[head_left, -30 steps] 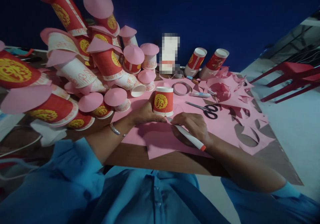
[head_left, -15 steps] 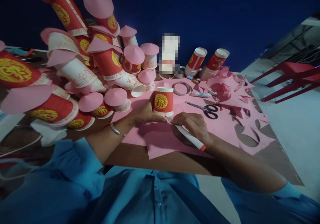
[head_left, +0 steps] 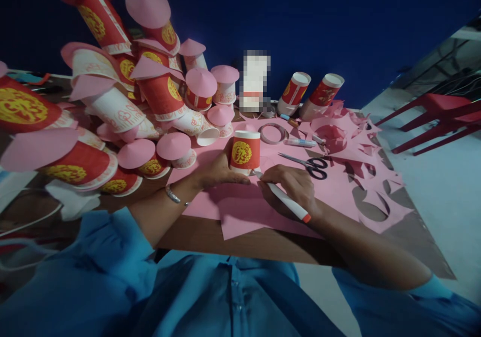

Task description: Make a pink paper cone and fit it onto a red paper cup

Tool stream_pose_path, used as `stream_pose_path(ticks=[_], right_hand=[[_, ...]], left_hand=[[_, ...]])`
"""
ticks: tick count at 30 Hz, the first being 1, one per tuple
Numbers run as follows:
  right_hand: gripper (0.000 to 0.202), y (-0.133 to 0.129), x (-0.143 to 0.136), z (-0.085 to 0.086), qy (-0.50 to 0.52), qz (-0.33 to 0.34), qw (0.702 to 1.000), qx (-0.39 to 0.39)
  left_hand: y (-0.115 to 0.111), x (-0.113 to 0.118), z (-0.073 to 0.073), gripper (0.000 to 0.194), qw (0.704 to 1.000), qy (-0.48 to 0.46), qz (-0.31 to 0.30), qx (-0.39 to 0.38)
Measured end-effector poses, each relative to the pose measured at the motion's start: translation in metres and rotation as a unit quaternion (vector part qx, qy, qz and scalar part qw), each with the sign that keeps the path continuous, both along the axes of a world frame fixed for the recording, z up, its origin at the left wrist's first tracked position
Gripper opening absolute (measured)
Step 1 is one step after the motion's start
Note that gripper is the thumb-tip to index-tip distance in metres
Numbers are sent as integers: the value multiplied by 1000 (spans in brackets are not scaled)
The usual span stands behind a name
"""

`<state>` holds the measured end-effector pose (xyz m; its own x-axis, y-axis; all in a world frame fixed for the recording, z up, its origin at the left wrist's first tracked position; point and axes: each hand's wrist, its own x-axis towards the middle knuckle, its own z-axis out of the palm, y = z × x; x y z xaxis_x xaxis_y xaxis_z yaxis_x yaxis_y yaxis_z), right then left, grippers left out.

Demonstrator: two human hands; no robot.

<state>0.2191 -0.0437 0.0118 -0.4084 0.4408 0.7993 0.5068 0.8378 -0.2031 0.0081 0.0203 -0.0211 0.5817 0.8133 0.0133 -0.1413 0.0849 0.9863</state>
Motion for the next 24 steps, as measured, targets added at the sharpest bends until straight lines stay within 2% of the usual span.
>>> stream_pose_path(ticks=[19,24], right_hand=[[12,-3,-3,0,-21,0,1000,-12],[13,-4,-2,-1,-26,17,999,-31]], left_hand=[[-3,2,6,97,1000,19,12,1],[-5,3,9,102,1000,24,18,1]])
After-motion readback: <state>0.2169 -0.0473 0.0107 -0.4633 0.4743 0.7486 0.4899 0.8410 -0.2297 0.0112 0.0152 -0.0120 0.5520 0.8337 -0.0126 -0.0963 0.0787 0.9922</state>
